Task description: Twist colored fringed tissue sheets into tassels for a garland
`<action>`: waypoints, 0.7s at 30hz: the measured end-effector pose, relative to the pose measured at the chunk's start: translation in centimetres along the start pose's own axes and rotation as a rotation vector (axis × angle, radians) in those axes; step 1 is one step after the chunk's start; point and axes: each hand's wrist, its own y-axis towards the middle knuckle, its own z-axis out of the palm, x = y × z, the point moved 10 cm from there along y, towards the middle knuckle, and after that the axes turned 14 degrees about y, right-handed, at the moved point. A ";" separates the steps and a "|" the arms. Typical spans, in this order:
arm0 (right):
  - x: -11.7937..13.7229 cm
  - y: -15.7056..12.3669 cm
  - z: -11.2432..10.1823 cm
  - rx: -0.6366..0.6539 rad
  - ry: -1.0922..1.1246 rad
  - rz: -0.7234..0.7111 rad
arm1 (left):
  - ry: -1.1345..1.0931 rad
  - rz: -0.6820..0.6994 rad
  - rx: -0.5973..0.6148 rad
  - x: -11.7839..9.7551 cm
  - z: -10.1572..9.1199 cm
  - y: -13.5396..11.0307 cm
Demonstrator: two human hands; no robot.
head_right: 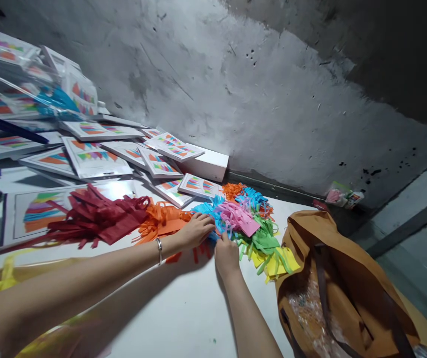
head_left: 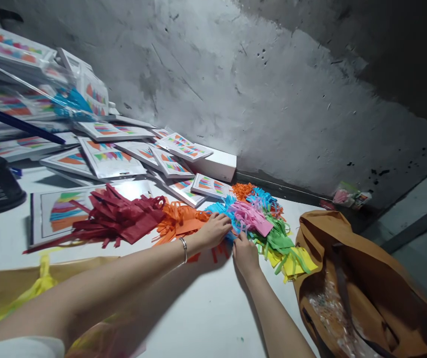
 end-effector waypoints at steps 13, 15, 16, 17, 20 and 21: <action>-5.7 -1.4 -2.3 -0.350 0.452 0.100 | 0.031 0.186 -0.019 -3.5 0.7 -0.1; -6.1 -2.0 -2.8 -0.408 0.490 0.100 | 0.043 0.146 -0.018 -3.3 0.8 0.0; -6.4 -2.3 -3.0 -0.437 0.509 0.106 | 0.048 0.126 -0.019 -3.2 0.7 0.0; -6.6 -2.5 -3.1 -0.465 0.527 0.117 | 0.051 0.109 -0.023 -3.2 0.6 0.0; -6.7 -2.9 -3.3 -0.526 0.576 0.141 | 0.042 0.094 -0.034 -3.7 -0.2 0.1; -6.5 -2.9 -3.4 -0.535 0.589 0.138 | 0.035 0.089 -0.033 -3.9 -0.4 0.2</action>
